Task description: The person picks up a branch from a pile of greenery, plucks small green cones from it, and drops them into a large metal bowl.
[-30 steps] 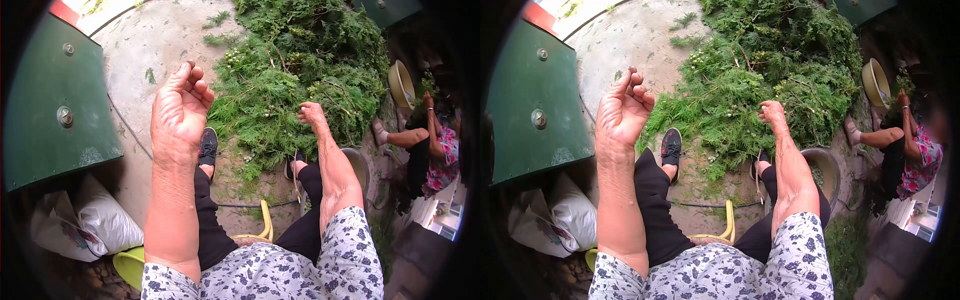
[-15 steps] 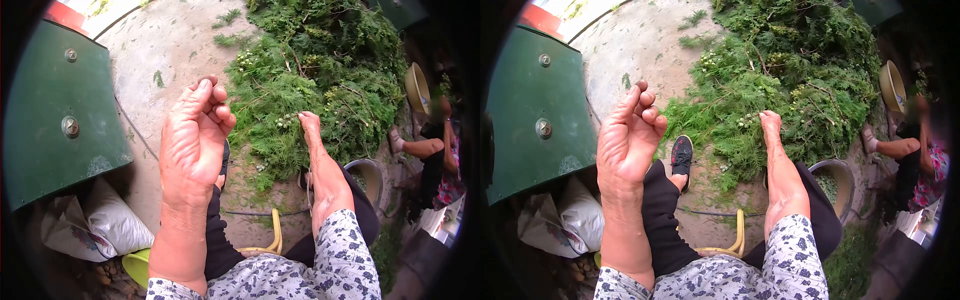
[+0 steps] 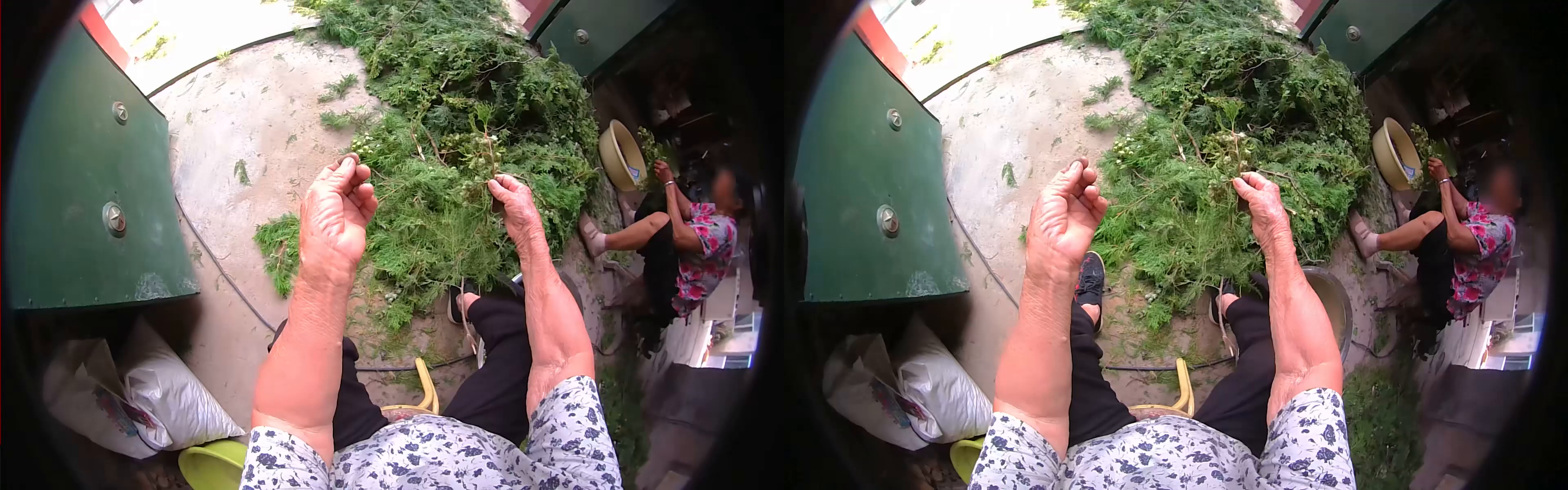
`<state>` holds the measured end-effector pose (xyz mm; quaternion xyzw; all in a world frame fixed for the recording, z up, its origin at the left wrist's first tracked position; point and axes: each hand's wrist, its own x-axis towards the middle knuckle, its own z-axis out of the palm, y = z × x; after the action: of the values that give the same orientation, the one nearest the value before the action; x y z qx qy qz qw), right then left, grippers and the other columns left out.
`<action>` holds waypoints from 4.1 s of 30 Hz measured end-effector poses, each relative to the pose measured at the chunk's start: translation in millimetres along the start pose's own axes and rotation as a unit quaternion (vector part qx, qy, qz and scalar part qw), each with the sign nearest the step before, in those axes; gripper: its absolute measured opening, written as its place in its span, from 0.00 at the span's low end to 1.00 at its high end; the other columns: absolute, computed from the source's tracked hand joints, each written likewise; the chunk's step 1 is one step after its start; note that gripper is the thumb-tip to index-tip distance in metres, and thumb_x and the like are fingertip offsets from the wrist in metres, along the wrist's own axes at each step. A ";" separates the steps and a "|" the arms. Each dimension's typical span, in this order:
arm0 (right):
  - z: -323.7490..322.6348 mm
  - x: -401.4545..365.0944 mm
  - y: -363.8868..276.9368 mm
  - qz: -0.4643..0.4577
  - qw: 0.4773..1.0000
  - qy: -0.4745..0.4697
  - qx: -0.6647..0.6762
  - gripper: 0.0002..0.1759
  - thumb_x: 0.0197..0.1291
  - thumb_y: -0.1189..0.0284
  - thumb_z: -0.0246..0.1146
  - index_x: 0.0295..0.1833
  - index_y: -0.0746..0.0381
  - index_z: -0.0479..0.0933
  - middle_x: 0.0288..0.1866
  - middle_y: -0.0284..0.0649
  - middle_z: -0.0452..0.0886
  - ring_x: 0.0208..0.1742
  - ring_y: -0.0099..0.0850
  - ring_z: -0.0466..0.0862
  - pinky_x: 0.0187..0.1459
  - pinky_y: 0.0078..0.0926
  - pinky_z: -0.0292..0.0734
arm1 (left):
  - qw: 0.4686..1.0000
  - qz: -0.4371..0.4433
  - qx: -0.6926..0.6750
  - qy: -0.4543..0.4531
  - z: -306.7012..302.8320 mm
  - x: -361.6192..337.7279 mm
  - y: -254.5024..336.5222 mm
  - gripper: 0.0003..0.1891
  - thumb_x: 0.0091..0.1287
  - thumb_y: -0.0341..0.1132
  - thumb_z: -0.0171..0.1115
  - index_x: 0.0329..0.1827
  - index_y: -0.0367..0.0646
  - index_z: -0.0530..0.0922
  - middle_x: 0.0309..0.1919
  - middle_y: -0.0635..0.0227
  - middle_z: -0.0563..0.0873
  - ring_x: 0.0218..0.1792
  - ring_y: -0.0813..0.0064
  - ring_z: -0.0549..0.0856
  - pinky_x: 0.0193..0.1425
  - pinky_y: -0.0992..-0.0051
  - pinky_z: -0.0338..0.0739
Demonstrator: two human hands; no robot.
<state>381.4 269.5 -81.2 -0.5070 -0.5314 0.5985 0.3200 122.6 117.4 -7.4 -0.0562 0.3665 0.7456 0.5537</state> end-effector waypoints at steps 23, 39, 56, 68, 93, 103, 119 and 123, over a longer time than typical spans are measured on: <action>34.5 -67.2 -25.4 -0.043 0.799 -0.277 0.532 0.19 0.69 0.69 0.48 0.62 0.63 0.65 0.49 0.43 0.79 0.43 0.32 0.83 0.40 0.34 0.84 | 0.958 -0.023 0.195 -0.210 32.3 -3.9 -65.7 0.10 0.64 0.35 0.59 0.45 0.41 0.77 0.38 0.69 0.84 0.37 0.79 0.80 0.44 0.77 0.72; 72.2 -65.6 -54.6 -0.088 0.981 -0.101 0.138 0.18 0.61 0.59 0.61 0.46 0.63 0.74 0.34 0.26 0.77 0.31 0.13 0.73 0.34 0.14 0.70 | 0.939 -0.096 0.067 -0.323 25.1 -7.3 -73.4 0.17 0.68 0.38 0.53 0.56 0.39 0.73 0.44 0.69 0.81 0.39 0.82 0.82 0.39 0.81 0.79; 67.0 -90.9 -78.9 -0.063 0.992 -0.096 -0.048 0.10 0.61 0.74 0.58 0.47 0.65 0.76 0.33 0.30 0.77 0.34 0.16 0.72 0.38 0.15 0.69 | 0.949 0.089 0.218 -0.208 20.1 -2.6 -66.7 0.15 0.67 0.36 0.53 0.55 0.42 0.72 0.48 0.69 0.79 0.50 0.77 0.77 0.58 0.71 0.69; 72.6 -87.4 -38.3 -0.013 0.926 -0.095 0.365 0.15 0.61 0.77 0.52 0.54 0.63 0.71 0.48 0.37 0.77 0.50 0.28 0.76 0.53 0.25 0.72 | 0.979 -0.015 0.004 -0.203 22.3 -6.8 -62.2 0.21 0.65 0.35 0.59 0.59 0.38 0.69 0.45 0.65 0.82 0.44 0.74 0.82 0.49 0.73 0.78; 74.0 -83.2 -95.9 -0.341 0.937 -0.003 -0.074 0.07 0.56 0.82 0.59 0.41 0.67 0.78 0.35 0.39 0.78 0.31 0.25 0.79 0.34 0.20 0.73 | 0.920 0.138 0.342 -0.131 35.7 -3.9 -58.6 0.11 0.56 0.28 0.66 0.41 0.36 0.80 0.34 0.71 0.84 0.34 0.81 0.78 0.41 0.77 0.72; 72.1 -84.7 -89.1 -0.303 0.935 -0.003 -0.185 0.12 0.48 0.81 0.65 0.42 0.66 0.78 0.33 0.41 0.78 0.35 0.29 0.79 0.37 0.23 0.74 | 0.944 0.082 0.282 -0.153 33.5 -2.1 -63.4 0.10 0.57 0.28 0.66 0.40 0.35 0.80 0.32 0.69 0.83 0.32 0.81 0.80 0.37 0.79 0.74; 63.7 -80.5 -73.1 0.041 0.948 -0.121 0.291 0.08 0.63 0.74 0.56 0.45 0.63 0.76 0.26 0.27 0.72 0.26 0.16 0.69 0.27 0.15 0.63 | 0.947 0.007 0.272 -0.172 46.4 -14.5 -52.5 0.08 0.56 0.29 0.63 0.37 0.34 0.80 0.27 0.68 0.84 0.27 0.80 0.82 0.31 0.79 0.78; 57.6 -77.5 -69.9 0.057 0.906 -0.129 0.398 0.09 0.62 0.74 0.56 0.46 0.65 0.73 0.31 0.32 0.74 0.29 0.20 0.72 0.29 0.16 0.65 | 0.947 -0.037 0.261 -0.183 44.3 -12.3 -48.5 0.08 0.57 0.29 0.63 0.37 0.35 0.81 0.28 0.69 0.83 0.27 0.80 0.82 0.32 0.79 0.78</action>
<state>337.7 196.1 2.1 -0.2850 -0.2556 0.8378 0.3892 183.6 140.4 7.3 0.2148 0.4382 0.6004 0.6335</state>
